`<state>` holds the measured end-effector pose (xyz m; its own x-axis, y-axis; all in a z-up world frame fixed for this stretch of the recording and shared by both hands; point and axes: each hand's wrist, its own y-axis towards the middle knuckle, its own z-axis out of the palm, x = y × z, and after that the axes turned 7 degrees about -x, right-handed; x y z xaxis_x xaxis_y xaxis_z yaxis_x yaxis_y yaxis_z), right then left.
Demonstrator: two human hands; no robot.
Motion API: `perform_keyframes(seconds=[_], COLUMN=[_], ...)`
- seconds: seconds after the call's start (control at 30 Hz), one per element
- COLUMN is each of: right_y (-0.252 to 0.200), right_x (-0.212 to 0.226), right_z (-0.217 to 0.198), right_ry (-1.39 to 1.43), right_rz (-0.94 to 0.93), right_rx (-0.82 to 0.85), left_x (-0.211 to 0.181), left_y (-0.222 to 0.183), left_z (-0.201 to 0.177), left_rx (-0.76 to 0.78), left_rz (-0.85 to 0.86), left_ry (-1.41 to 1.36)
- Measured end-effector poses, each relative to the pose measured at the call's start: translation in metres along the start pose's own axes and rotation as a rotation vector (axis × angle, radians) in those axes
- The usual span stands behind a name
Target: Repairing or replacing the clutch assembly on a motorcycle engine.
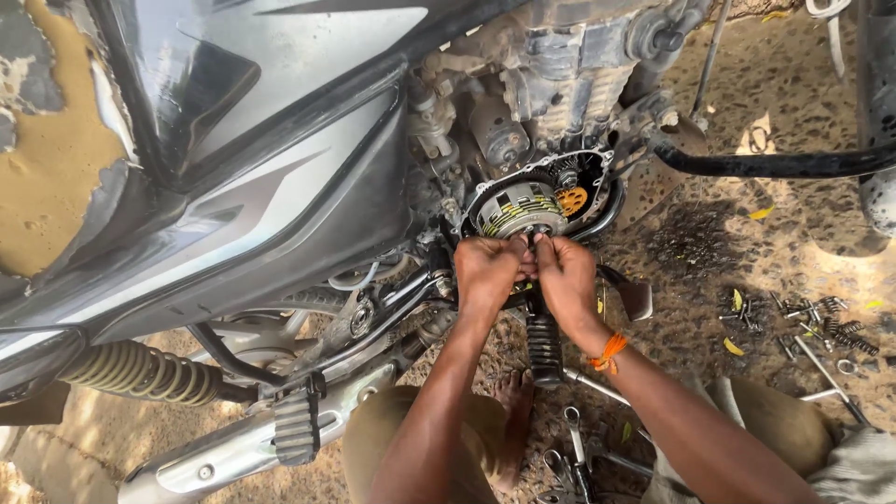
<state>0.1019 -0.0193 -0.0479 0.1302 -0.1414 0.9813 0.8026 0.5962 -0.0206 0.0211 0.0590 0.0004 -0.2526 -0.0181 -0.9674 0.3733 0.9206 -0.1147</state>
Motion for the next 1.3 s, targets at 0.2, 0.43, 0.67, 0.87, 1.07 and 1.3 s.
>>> perform_keyframes(seconds=[0.2,0.43,0.67,0.87,1.07,1.3], right_y=[0.003,0.011,0.016,0.012,0.015,0.019], right_x=[0.003,0.002,0.032,0.045,0.037,-0.037], right_z=[-0.004,-0.012,-0.018,-0.018,-0.021,-0.017], right_ry=[-0.062,-0.452,-0.751,-0.890,-0.640,-0.025], right_rz=[0.002,-0.260,-0.641,-0.803,-0.368,-0.107], right_rx=[0.022,-0.007,0.070,0.081,0.084,0.075], left_x=[-0.005,0.016,0.026,0.039,0.016,-0.018], left_y=[-0.006,0.000,-0.006,-0.008,-0.021,-0.029], left_z=[0.005,-0.005,0.008,0.021,0.017,0.019], left_rx=[-0.056,0.023,0.049,-0.059,-0.142,-0.236], left_rz=[0.004,-0.063,-0.255,-0.225,-0.110,0.230], left_ry=[0.018,-0.176,-0.262,-0.273,-0.211,0.764])
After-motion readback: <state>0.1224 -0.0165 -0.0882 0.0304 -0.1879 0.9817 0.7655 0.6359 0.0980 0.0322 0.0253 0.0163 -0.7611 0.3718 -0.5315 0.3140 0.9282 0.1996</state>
